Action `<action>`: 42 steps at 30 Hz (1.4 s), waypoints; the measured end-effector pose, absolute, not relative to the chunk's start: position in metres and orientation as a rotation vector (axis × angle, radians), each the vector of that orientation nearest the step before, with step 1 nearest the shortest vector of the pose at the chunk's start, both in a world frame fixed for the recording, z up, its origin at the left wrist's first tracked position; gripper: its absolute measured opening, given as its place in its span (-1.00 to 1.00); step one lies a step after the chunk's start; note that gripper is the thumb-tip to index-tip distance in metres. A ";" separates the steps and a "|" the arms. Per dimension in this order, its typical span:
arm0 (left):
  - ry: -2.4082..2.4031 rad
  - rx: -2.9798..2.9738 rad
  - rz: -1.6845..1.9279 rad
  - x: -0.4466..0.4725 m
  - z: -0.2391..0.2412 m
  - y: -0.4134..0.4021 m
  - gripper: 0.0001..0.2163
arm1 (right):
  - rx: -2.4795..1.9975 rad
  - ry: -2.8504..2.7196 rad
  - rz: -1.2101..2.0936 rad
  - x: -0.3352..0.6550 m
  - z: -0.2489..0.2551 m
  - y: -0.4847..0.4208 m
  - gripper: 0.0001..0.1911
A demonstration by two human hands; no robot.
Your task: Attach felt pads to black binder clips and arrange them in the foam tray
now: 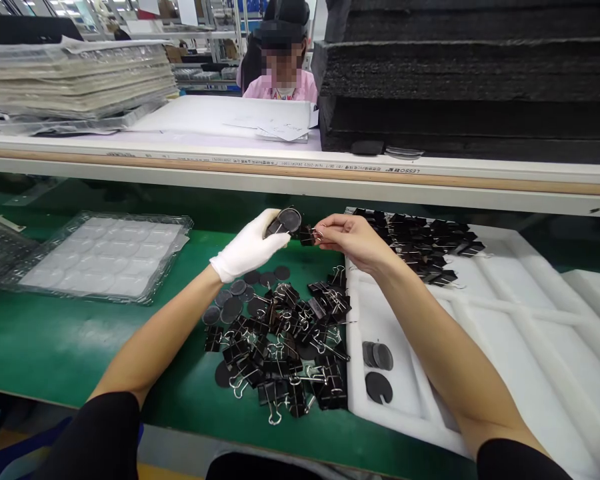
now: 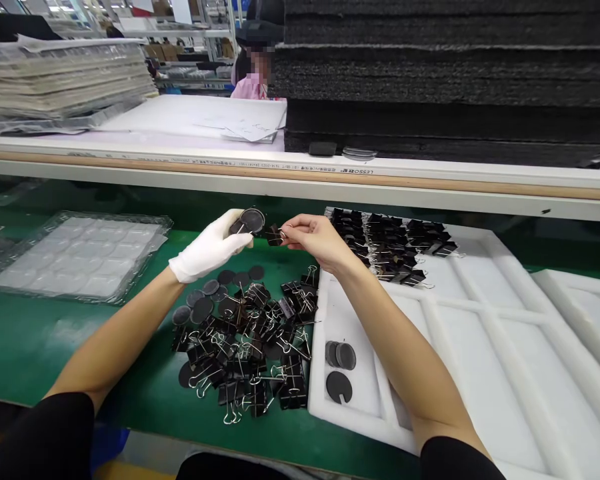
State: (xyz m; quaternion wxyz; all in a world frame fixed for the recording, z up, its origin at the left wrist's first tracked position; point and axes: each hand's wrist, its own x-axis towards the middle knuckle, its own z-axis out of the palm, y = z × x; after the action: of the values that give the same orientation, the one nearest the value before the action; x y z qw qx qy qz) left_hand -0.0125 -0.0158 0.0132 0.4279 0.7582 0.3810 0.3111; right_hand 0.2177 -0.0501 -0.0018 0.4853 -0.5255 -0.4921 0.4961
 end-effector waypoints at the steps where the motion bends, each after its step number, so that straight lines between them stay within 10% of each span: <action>1: 0.961 1.893 0.805 -0.011 0.011 -0.016 -0.63 | -1.242 -1.120 1.267 0.214 -0.003 -0.050 -0.72; 17: 1.154 1.917 1.040 0.002 0.004 -0.027 -0.73 | -1.115 -0.849 1.529 0.191 -0.019 -0.050 -0.76; 42: 0.964 2.388 0.818 0.009 0.002 -0.068 -0.66 | -0.916 -0.562 1.251 0.178 -0.025 -0.055 -0.23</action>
State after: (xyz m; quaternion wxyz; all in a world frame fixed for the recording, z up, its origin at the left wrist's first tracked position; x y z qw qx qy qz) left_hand 0.0091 -0.0678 0.0022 0.2179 0.8625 0.3482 0.2956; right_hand 0.1776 -0.0553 -0.0254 0.6788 -0.4080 -0.2504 0.5568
